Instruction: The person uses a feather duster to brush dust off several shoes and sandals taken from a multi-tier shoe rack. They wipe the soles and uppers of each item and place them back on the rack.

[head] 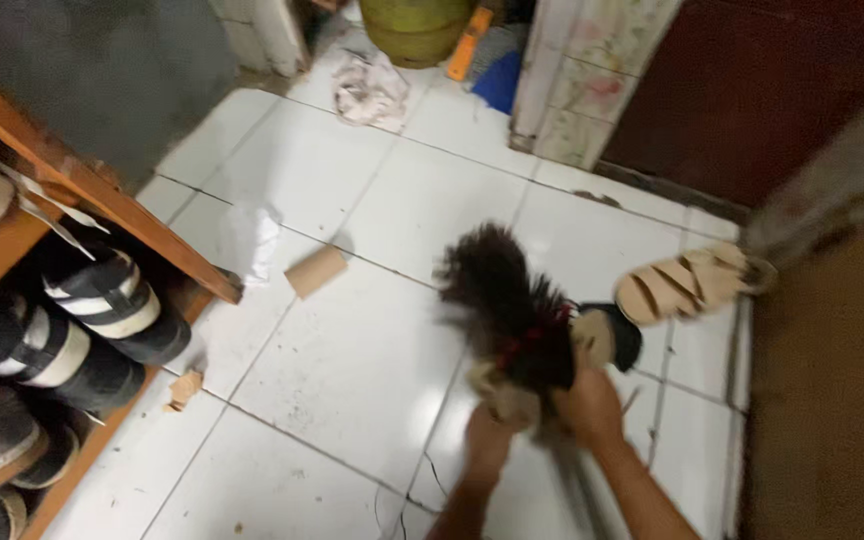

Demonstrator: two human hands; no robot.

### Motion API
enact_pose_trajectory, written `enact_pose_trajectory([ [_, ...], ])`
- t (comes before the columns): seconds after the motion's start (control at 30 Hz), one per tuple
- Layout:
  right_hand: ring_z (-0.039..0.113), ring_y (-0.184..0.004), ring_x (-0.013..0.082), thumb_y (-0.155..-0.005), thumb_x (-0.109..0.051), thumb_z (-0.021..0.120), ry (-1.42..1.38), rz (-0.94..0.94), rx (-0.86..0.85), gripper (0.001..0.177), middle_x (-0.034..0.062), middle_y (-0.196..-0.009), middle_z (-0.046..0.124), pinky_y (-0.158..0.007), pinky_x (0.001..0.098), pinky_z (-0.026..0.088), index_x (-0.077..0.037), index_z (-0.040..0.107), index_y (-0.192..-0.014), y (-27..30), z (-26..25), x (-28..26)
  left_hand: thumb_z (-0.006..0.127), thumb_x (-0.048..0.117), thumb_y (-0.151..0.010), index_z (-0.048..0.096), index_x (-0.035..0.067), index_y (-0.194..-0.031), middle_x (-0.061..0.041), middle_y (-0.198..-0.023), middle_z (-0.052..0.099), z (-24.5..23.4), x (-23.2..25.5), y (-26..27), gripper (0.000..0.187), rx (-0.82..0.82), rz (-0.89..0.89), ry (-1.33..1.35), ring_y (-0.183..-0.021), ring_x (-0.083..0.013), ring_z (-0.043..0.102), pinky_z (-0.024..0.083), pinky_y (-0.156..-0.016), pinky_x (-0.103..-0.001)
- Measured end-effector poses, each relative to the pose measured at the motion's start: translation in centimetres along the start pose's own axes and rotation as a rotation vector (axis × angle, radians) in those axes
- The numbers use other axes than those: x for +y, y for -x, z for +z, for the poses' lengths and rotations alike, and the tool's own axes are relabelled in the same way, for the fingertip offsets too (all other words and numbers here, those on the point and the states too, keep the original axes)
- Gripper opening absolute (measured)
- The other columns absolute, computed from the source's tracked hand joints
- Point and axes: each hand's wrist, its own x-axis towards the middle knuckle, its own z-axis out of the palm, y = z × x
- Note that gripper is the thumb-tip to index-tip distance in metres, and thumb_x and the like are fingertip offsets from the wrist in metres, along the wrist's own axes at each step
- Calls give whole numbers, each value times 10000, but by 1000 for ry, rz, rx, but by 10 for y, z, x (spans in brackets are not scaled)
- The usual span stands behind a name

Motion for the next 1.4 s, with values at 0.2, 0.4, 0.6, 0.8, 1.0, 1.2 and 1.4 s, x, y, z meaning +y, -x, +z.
enact_pose_trajectory([
  [0.2, 610, -1045, 475, -864, -360, 682, 282, 56, 300, 550, 285, -1139, 648, -840, 552, 503, -91, 578, -1333, -155, -14, 97, 767, 93, -790, 610, 80, -1063, -97, -1007, 551, -70, 65, -8, 316, 521, 499, -453, -943, -239, 531, 469, -795, -351],
  [0.4, 632, -1095, 446, -911, -515, 662, 249, 120, 101, 547, 251, -1067, 704, -934, 517, 508, -60, 686, -1213, -172, 7, 105, 739, 58, -736, 512, 144, -1303, -89, -1081, 507, -126, 39, -4, 617, 627, 445, -953, -1036, -296, 487, 378, -890, -466],
  [0.6, 653, -1099, 430, -855, -449, 657, -171, 123, -57, 577, 248, -1152, 702, -924, 488, 506, -65, 637, -1285, -135, 72, -17, 874, 283, -669, 220, 224, -1514, -79, -1468, 196, -152, 31, 21, 1071, 302, -90, -801, -1361, -309, 199, 155, -1144, -521],
  [0.8, 562, -1122, 419, -900, -216, 746, -517, 39, 269, 604, 276, -1270, 590, -938, 451, 409, 88, 487, -1353, -83, 115, -140, 779, 217, -766, 80, 183, -1605, -169, -1326, 502, -184, 52, 20, 1092, 400, 168, -358, -1182, -335, 486, 404, -991, -523],
  [1.0, 621, -1103, 224, -960, -70, 680, -1010, -8, 276, 368, 121, -1244, 650, -974, 308, 474, 44, 557, -1287, -17, 45, -219, 731, 195, -873, 258, 63, -1482, -130, -1244, 603, -237, 38, 75, 782, 243, 411, 258, -1067, -207, 628, 578, -879, -372],
  [1.2, 576, -885, 199, -964, -67, 673, -1136, 170, 36, 294, 80, -1045, 630, -770, 331, 474, 31, 584, -1226, 61, 18, -306, 663, 138, -835, 105, 201, -1480, -22, -1297, 485, -308, 5, 216, 855, 215, 410, 740, -1172, -159, 538, 475, -895, -283],
  [1.4, 618, -568, 190, -860, -185, 719, -1240, 452, -468, 239, 54, -762, 633, -485, 369, 510, -53, 607, -1024, 194, -36, -404, 690, -20, -770, 134, -16, -1525, -105, -1254, 553, -335, 31, 328, 937, 597, 317, 577, -1083, -196, 591, 508, -927, -324],
])
